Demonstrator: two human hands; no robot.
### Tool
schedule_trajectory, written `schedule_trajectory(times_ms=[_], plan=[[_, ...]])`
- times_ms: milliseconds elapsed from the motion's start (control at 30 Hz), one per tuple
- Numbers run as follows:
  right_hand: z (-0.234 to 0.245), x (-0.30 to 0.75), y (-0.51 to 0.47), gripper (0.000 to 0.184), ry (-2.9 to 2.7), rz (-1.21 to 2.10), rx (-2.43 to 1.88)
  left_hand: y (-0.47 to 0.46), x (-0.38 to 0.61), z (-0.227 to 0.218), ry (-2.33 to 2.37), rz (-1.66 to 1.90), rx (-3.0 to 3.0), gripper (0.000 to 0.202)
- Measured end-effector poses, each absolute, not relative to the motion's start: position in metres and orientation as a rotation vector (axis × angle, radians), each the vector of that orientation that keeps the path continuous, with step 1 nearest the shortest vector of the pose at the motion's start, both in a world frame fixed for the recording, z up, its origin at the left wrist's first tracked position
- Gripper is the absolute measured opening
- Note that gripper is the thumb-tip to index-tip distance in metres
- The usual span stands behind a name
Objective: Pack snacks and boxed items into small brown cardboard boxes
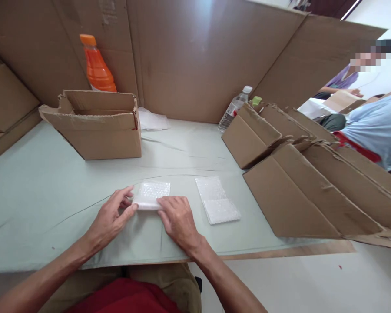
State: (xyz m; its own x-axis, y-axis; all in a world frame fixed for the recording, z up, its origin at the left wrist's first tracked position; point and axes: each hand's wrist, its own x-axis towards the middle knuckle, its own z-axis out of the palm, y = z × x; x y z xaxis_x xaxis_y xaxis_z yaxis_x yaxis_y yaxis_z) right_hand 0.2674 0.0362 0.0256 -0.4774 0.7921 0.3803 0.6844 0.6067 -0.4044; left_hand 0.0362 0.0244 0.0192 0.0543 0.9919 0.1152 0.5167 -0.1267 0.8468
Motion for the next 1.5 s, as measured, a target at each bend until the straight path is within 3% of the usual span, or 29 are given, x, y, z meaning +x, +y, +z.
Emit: schedule_trajectory(times_ms=[200, 300, 367, 467, 533, 633, 733, 900, 1000, 1100, 1233, 1500], plan=[[0.028, 0.263, 0.027, 0.026, -2.038, 0.792, -1.240, 0.003, 0.044, 0.020, 1.249, 1.007, 1.077, 0.071], [0.028, 0.263, 0.022, 0.026, -2.044, 0.770, -1.197, 0.005, 0.053, 0.025, 1.287, 1.021, 1.035, 0.073], [0.027, 0.267, 0.023, 0.040, -2.002, 0.713, -1.218, 0.007, 0.057, 0.030, 1.315, 1.054, 1.067, 0.073], [0.027, 0.273, 0.030, 0.070, -1.915, 0.903, -1.210, 0.007, 0.059, 0.032, 1.298, 1.076, 1.181, 0.070], [0.027, 0.273, 0.034, 0.059, -1.889, 1.061, -1.177, 0.005, 0.058, 0.028, 1.305, 1.066, 1.263, 0.066], [0.025, 0.269, 0.036, 0.023, -1.896, 1.131, -1.197, 0.007, 0.050, 0.023, 1.356, 1.086, 1.387, 0.058], [0.024, 0.266, 0.036, 0.024, -1.892, 1.084, -1.250, 0.026, 0.028, 0.039, 1.479, 1.236, 1.661, 0.053], [0.021, 0.267, 0.033, 0.028, -1.891, 1.066, -1.278, 0.108, -0.027, 0.105, 1.773, 1.673, 2.289, 0.055], [0.018, 0.268, 0.033, 0.029, -1.874, 1.079, -1.285, 0.153, -0.052, 0.121, 1.969, 1.707, 2.386, 0.051], [0.015, 0.272, 0.037, 0.031, -1.879, 1.030, -1.300, 0.161, -0.060, 0.110, 2.034, 1.581, 2.512, 0.030], [0.038, 0.283, 0.055, 0.026, -1.921, 0.873, -1.319, 0.136, -0.055, 0.084, 2.035, 1.552, 2.597, 0.026], [0.178, 0.226, 0.141, 0.013, -2.105, -0.071, -1.047, 0.126, -0.049, 0.070, 1.990, 1.819, 2.471, 0.017]])
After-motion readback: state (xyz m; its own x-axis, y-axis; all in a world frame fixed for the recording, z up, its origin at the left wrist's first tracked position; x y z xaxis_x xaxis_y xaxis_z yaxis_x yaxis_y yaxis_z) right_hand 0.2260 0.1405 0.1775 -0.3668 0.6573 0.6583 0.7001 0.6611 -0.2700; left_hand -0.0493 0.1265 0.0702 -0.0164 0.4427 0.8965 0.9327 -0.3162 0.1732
